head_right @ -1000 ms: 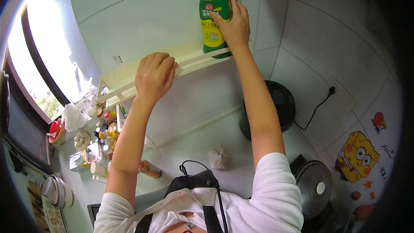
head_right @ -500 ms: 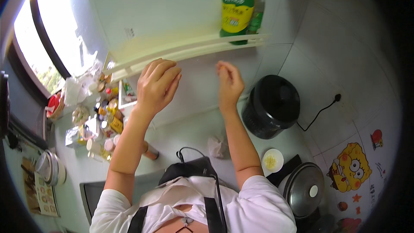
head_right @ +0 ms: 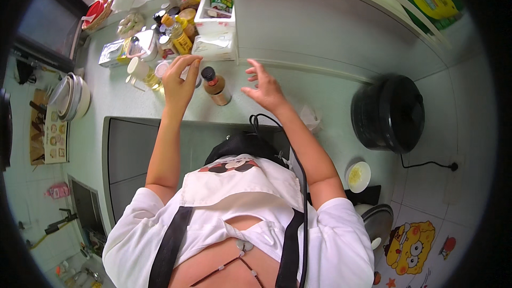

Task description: The person wipes condiment bottles and a wall-mounted shelf with a cloth, then places the bottles back onto the shelf.

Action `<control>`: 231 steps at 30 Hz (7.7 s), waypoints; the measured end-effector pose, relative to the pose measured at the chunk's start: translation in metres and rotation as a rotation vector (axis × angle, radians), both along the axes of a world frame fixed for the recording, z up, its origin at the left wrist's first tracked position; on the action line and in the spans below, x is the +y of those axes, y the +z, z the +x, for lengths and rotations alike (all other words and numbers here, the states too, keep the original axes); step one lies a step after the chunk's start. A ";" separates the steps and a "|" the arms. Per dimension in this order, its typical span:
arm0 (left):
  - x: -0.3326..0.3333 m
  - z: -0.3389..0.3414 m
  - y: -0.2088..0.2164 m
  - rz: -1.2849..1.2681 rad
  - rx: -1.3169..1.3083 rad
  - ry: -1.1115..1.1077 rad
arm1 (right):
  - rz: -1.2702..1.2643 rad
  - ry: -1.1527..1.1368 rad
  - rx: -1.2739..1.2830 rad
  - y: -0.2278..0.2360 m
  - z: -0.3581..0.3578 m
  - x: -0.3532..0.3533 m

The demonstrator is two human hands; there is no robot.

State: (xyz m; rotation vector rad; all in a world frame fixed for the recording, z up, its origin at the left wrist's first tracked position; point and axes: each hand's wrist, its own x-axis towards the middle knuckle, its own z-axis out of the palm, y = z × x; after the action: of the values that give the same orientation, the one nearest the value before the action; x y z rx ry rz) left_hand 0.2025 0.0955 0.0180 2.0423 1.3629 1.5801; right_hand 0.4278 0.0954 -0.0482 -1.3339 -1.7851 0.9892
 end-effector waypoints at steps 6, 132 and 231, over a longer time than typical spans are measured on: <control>-0.027 -0.021 -0.033 -0.198 -0.061 0.083 | -0.005 0.169 -0.105 -0.062 -0.049 0.010; -0.016 -0.021 0.006 0.025 0.288 0.006 | 0.782 0.046 -0.089 0.111 -0.031 0.030; 0.076 0.134 0.201 0.607 0.155 -0.213 | 1.014 -0.637 -0.897 0.305 0.101 0.028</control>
State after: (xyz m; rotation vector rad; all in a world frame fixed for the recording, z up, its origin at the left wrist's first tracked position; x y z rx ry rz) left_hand 0.3360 0.1718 0.2190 2.5864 0.7102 1.9305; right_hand 0.5284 0.1232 0.2570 -1.5042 -1.7649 -0.9121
